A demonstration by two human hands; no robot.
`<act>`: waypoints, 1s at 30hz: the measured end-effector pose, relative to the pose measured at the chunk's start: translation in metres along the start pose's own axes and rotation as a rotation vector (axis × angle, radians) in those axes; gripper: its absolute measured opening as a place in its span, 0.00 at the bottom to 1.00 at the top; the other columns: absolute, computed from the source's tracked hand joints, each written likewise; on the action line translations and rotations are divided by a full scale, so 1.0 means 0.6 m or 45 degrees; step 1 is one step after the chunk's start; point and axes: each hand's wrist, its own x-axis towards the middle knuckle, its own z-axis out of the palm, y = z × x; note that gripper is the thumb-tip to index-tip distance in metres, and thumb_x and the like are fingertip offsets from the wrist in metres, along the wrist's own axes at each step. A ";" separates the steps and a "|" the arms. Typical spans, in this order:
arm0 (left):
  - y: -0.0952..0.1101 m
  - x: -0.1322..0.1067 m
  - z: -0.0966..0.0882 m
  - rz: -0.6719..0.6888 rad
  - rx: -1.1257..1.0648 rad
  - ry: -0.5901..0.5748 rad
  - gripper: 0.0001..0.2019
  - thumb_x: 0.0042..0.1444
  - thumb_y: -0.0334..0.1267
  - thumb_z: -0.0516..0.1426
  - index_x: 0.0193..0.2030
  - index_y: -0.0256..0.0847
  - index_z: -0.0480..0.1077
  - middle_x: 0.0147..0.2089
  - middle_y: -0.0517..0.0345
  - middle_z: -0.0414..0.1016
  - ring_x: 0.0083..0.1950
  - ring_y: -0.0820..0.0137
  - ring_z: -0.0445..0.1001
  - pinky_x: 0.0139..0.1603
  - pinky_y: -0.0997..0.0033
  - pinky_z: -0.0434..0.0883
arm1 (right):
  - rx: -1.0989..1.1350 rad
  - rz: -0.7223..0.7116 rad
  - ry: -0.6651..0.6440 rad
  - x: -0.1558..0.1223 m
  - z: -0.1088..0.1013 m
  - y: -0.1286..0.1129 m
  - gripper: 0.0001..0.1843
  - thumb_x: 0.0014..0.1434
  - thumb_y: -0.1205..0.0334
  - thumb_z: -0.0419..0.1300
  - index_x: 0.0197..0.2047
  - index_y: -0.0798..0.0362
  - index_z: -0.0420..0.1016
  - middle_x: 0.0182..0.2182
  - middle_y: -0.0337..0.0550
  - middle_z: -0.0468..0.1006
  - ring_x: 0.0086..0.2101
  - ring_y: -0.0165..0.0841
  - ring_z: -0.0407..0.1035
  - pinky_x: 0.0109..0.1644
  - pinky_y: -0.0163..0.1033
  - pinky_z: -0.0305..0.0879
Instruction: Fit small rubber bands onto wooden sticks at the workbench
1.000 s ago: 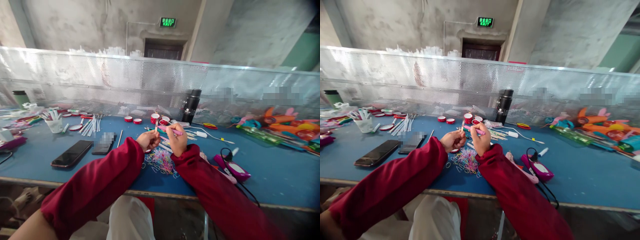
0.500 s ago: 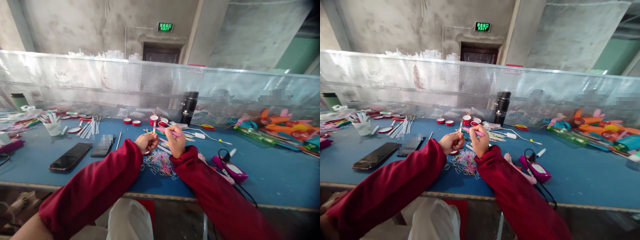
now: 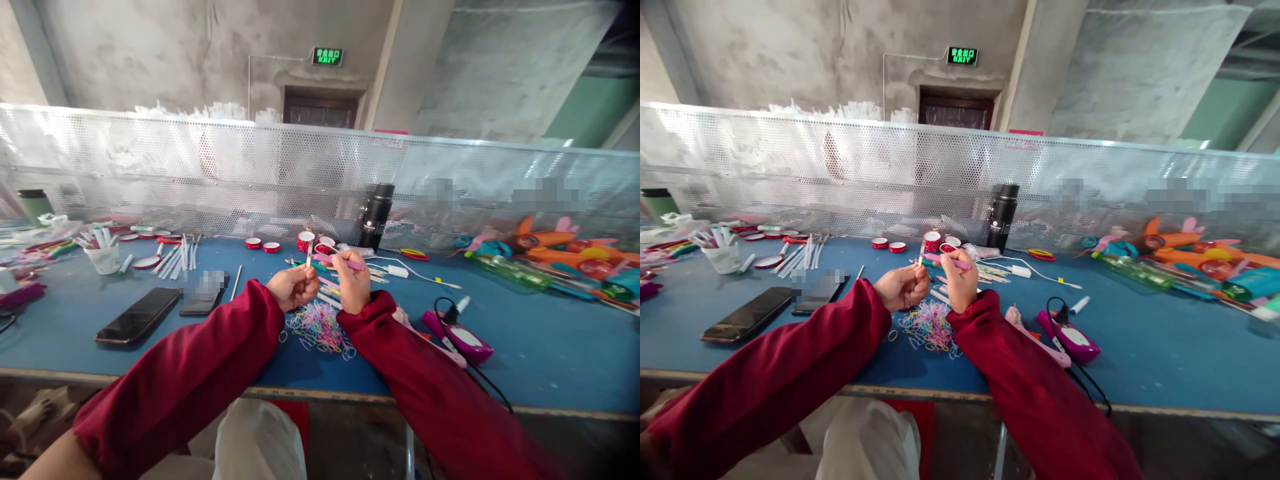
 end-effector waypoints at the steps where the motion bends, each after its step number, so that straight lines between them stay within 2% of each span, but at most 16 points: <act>1: 0.000 -0.001 0.000 -0.005 -0.003 -0.010 0.07 0.59 0.38 0.51 0.32 0.40 0.56 0.23 0.61 0.58 0.20 0.78 0.55 0.18 0.81 0.48 | 0.014 0.011 0.003 0.001 0.000 0.001 0.09 0.59 0.55 0.58 0.30 0.50 0.69 0.26 0.38 0.77 0.30 0.34 0.72 0.38 0.42 0.68; 5: -0.001 -0.001 0.000 -0.028 0.013 -0.025 0.07 0.58 0.37 0.51 0.32 0.40 0.56 0.23 0.61 0.58 0.20 0.78 0.56 0.17 0.81 0.48 | 0.057 0.040 0.034 0.003 0.001 0.000 0.08 0.58 0.57 0.59 0.29 0.50 0.69 0.25 0.37 0.76 0.29 0.34 0.73 0.37 0.41 0.68; 8: -0.005 0.003 -0.004 -0.028 0.083 0.047 0.07 0.58 0.38 0.52 0.32 0.40 0.58 0.22 0.61 0.59 0.19 0.78 0.56 0.17 0.81 0.47 | 0.058 0.039 0.048 0.002 0.002 -0.005 0.08 0.57 0.57 0.59 0.28 0.50 0.69 0.24 0.36 0.75 0.28 0.34 0.72 0.37 0.41 0.68; 11: -0.009 0.008 -0.008 0.045 0.182 0.137 0.09 0.60 0.42 0.51 0.34 0.40 0.60 0.21 0.62 0.60 0.17 0.79 0.56 0.16 0.81 0.47 | 0.025 0.012 0.000 -0.001 0.002 -0.007 0.08 0.57 0.57 0.59 0.29 0.50 0.70 0.24 0.36 0.75 0.28 0.33 0.71 0.36 0.40 0.67; 19: -0.010 0.011 -0.009 0.074 0.331 0.195 0.11 0.59 0.46 0.52 0.37 0.41 0.60 0.19 0.63 0.65 0.14 0.79 0.54 0.14 0.81 0.43 | -0.048 -0.047 0.008 0.000 -0.001 -0.001 0.09 0.58 0.56 0.59 0.29 0.51 0.70 0.25 0.36 0.75 0.29 0.34 0.72 0.36 0.40 0.65; 30: -0.011 0.014 -0.011 0.117 0.628 0.304 0.10 0.62 0.45 0.49 0.36 0.40 0.60 0.21 0.62 0.70 0.15 0.80 0.58 0.17 0.80 0.52 | -0.219 -0.100 -0.071 -0.007 -0.002 -0.024 0.07 0.60 0.57 0.57 0.31 0.48 0.70 0.28 0.40 0.75 0.30 0.34 0.69 0.34 0.41 0.64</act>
